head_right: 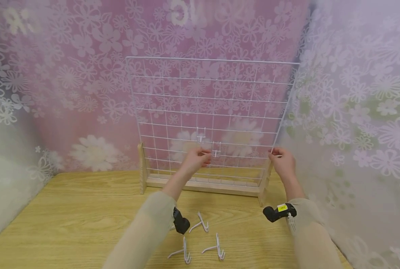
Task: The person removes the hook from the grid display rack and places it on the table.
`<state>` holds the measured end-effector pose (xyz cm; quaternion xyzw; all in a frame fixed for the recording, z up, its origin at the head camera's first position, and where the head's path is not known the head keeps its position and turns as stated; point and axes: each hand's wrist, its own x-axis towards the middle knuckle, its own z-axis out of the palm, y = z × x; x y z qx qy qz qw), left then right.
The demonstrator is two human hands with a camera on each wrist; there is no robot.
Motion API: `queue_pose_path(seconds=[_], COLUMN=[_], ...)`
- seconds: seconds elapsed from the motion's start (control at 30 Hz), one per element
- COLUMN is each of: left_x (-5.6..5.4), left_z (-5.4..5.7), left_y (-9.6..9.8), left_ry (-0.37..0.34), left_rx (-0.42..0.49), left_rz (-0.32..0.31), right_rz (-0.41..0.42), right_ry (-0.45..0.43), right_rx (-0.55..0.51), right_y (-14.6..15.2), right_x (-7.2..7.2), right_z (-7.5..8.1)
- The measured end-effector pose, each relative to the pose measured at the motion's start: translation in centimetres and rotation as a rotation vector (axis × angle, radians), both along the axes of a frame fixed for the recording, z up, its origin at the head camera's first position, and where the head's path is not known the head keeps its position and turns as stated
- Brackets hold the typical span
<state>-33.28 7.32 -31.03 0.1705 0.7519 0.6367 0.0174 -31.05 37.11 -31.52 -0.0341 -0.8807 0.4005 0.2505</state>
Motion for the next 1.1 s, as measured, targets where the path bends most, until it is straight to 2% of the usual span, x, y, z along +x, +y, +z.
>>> queue_pose_path(seconds=[0.27,0.5,0.77,1.0,1.1], left_x=[-0.3,-0.6,-0.4,-0.3,-0.6], left_z=[0.3,0.1,0.6,0.7,0.5], left_y=[1.2,2.1,2.8,3.2,3.3], left_ry=[-0.009,-0.03,-0.113,-0.122,-0.131], left_rx=[0.031,0.022,0.096,0.131,0.179], left_rz=[0.045,0.045,0.028,0.068,0.071], right_rz=[0.009,0.022,0.025,0.027,0.029], right_ry=[0.007,0.007,0.005,0.012,0.021], right_rx=[-0.005,-0.012,-0.007,-0.005,-0.017], right_y=[0.0,0.1,0.3,0.6,0.6], right_x=[-0.3,-0.4,-0.3,-0.3,-0.3], right_z=[-0.4,-0.6,-0.5,-0.5,-0.5])
